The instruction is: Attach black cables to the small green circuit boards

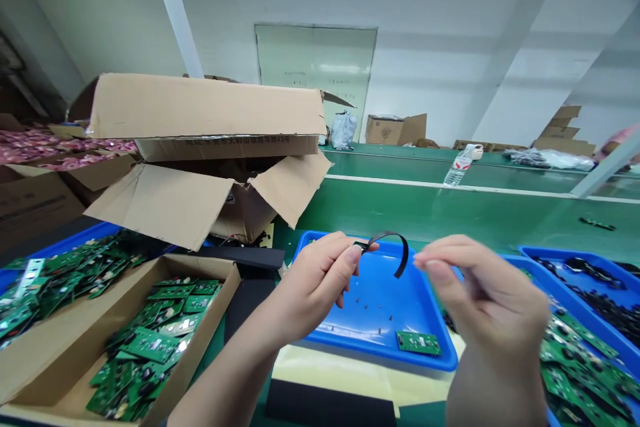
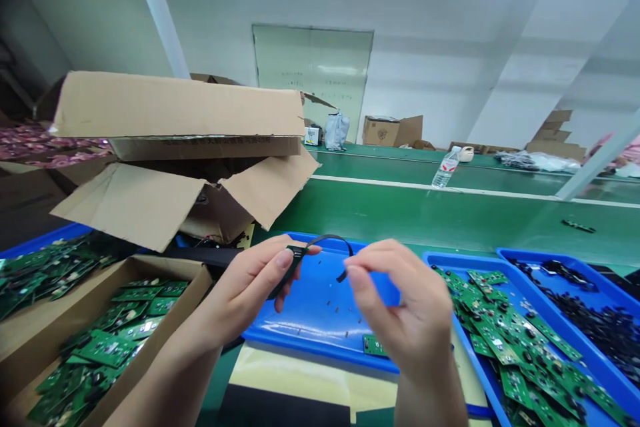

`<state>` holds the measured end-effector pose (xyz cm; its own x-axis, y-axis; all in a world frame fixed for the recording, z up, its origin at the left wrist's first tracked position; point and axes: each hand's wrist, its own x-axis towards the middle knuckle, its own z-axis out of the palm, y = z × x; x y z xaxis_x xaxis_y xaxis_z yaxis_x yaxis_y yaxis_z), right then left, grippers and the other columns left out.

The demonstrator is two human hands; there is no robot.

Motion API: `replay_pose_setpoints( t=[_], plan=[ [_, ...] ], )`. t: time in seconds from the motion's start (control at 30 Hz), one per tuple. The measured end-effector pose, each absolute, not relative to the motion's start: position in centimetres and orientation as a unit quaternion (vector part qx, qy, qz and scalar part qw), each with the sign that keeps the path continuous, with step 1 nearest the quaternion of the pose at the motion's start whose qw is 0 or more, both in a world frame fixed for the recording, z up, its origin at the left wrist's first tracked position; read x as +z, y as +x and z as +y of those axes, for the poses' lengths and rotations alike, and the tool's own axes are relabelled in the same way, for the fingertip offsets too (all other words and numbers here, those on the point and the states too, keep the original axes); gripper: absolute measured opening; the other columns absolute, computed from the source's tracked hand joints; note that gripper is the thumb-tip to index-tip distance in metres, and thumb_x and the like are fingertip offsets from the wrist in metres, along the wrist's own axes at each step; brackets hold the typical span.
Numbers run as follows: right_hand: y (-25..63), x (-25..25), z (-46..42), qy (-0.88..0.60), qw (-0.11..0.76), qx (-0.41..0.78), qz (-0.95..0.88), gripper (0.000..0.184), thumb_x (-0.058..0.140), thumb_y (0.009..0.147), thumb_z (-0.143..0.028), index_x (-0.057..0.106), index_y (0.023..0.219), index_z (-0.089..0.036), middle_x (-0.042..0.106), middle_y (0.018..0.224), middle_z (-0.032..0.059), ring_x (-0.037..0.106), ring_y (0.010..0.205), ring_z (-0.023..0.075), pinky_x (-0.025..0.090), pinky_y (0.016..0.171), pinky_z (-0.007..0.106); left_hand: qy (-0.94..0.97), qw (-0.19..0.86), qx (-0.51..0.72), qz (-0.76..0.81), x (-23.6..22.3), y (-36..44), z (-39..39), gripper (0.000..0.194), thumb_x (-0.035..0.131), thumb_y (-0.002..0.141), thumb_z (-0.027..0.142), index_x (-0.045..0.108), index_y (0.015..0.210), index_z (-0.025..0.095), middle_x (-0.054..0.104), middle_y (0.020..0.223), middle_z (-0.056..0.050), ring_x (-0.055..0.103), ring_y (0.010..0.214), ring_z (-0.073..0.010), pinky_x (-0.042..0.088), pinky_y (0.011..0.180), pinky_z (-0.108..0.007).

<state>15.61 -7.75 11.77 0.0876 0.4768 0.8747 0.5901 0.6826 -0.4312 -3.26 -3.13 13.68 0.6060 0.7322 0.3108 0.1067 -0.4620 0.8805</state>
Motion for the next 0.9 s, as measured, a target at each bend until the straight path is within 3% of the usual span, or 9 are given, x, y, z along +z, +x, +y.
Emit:
replay_pose_setpoints(
  t=[0.07, 0.2, 0.3, 0.37, 0.43, 0.7, 0.9],
  plan=[
    [14.9, 11.8, -7.7, -0.395, 0.583, -0.015, -0.709, 0.01, 0.058, 0.085, -0.012, 0.062, 0.08, -0.019, 0.064, 0.075, 0.002, 0.059, 0.067, 0.0131, 0.048, 0.058, 0.026, 0.803, 0.407, 0.344, 0.267, 13.6, -3.1, -3.0, 0.039, 0.032, 0.098, 0.039, 0.056, 0.084, 0.013, 0.046, 0.073, -0.001, 0.047, 0.06, -0.0081, 0.04, 0.052, -0.02],
    [14.2, 11.8, -6.8, -0.421, 0.585, 0.004, -0.693, 0.011, 0.057, 0.086, -0.016, 0.062, 0.077, -0.018, 0.065, 0.072, 0.0, 0.059, 0.063, 0.0098, 0.05, 0.059, 0.02, 0.842, 0.351, 0.323, 0.252, 13.7, -3.0, -3.0, 0.039, 0.031, 0.099, 0.036, 0.054, 0.076, 0.014, 0.048, 0.075, -0.003, 0.046, 0.074, -0.0124, 0.038, 0.065, -0.024],
    [14.1, 11.9, -6.3, -0.424, 0.59, 0.032, -0.686, 0.011, 0.058, 0.085, -0.018, 0.063, 0.076, -0.017, 0.065, 0.07, -0.0001, 0.06, 0.06, 0.0089, 0.051, 0.057, 0.017, 0.846, 0.36, 0.3, 0.252, 13.8, -3.1, -3.1, 0.035, 0.031, 0.1, 0.033, 0.062, 0.103, 0.017, 0.051, 0.089, -0.005, 0.048, 0.085, -0.0145, 0.04, 0.075, -0.026],
    [14.1, 11.8, -6.3, -0.43, 0.596, 0.049, -0.676, 0.011, 0.058, 0.084, -0.018, 0.064, 0.075, -0.017, 0.066, 0.069, 0.0007, 0.061, 0.059, 0.0095, 0.052, 0.056, 0.018, 0.843, 0.368, 0.29, 0.263, 13.7, -3.2, -3.2, 0.039, 0.03, 0.1, 0.035, 0.055, 0.125, 0.019, 0.05, 0.097, -0.006, 0.049, 0.088, -0.0153, 0.041, 0.08, -0.028],
    [14.0, 11.8, -6.3, -0.439, 0.6, 0.064, -0.665, 0.01, 0.059, 0.083, -0.017, 0.064, 0.074, -0.016, 0.066, 0.069, 0.0012, 0.061, 0.058, 0.0102, 0.053, 0.056, 0.018, 0.845, 0.367, 0.286, 0.266, 13.7, -3.2, -3.2, 0.043, 0.03, 0.1, 0.036, 0.049, 0.135, 0.02, 0.05, 0.101, -0.007, 0.049, 0.089, -0.0155, 0.041, 0.082, -0.03],
    [14.1, 11.8, -6.1, -0.434, 0.608, 0.067, -0.661, 0.01, 0.057, 0.081, -0.014, 0.062, 0.073, -0.016, 0.063, 0.065, -0.0004, 0.059, 0.056, 0.0087, 0.051, 0.054, 0.017, 0.861, 0.378, 0.23, 0.25, 13.6, -3.2, -2.6, 0.045, 0.03, 0.1, 0.039, 0.038, 0.142, 0.028, 0.046, 0.099, -0.004, 0.046, 0.091, -0.0157, 0.041, 0.084, -0.031],
    [14.2, 11.8, -6.2, -0.429, 0.603, 0.059, -0.67, 0.009, 0.055, 0.082, -0.012, 0.059, 0.074, -0.017, 0.061, 0.065, -0.0019, 0.058, 0.057, 0.0075, 0.05, 0.056, 0.015, 0.833, 0.438, 0.239, 0.24, 12.9, -3.5, -2.0, 0.044, 0.042, 0.095, 0.042, 0.043, 0.139, 0.032, 0.047, 0.105, -0.005, 0.05, 0.094, -0.0161, 0.047, 0.084, -0.032]
  ],
)
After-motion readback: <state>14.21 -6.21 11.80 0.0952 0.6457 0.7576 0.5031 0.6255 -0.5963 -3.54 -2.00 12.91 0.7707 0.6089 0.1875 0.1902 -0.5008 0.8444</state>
